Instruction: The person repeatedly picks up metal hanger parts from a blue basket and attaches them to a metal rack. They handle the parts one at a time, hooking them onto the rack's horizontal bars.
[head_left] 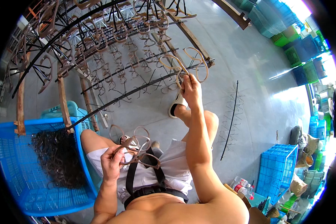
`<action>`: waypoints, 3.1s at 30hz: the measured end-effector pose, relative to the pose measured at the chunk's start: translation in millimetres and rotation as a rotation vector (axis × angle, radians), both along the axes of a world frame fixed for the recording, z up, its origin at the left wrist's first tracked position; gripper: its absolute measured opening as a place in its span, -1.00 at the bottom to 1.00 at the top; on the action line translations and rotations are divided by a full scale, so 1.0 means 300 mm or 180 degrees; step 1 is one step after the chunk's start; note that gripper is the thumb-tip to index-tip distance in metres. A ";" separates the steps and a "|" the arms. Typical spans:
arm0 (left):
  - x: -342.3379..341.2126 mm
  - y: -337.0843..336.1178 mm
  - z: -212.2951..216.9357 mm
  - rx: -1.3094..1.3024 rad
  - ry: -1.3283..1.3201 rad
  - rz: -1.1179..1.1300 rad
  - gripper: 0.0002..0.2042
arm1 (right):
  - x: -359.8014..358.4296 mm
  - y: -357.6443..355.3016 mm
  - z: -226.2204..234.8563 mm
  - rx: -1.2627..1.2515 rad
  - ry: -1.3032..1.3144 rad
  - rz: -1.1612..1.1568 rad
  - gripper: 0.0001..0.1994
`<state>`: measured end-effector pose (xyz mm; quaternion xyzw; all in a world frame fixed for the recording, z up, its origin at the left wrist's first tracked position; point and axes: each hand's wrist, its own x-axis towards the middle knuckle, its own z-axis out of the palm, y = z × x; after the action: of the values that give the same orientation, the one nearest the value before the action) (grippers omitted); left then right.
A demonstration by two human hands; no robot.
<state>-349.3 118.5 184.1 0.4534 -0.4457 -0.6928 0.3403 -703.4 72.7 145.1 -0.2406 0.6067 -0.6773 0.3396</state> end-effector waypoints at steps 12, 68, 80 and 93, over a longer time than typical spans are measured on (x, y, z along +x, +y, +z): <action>-0.012 0.004 0.017 -0.0062 -0.0108 0.0000 -0.83 | 0.008 -0.007 -0.029 0.0120 0.0252 0.0109 -0.79; 0.155 -0.017 0.105 -0.2403 -0.0815 -0.1201 -0.81 | 0.556 0.105 0.207 0.0452 0.0442 0.3753 -0.41; 0.226 -0.146 0.084 -0.1376 0.0308 -0.2640 -0.90 | 0.562 0.001 0.245 0.0404 0.1276 0.5795 -0.61; 0.119 -0.162 0.021 -0.2384 -0.0711 -0.2948 -0.69 | 0.437 0.071 0.097 0.2396 -0.0532 0.4231 -0.66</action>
<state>-313.5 69.7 190.5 0.1317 -0.8433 -0.5131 0.0909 -572.3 94.0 174.1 -0.3709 0.4965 -0.0945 0.7791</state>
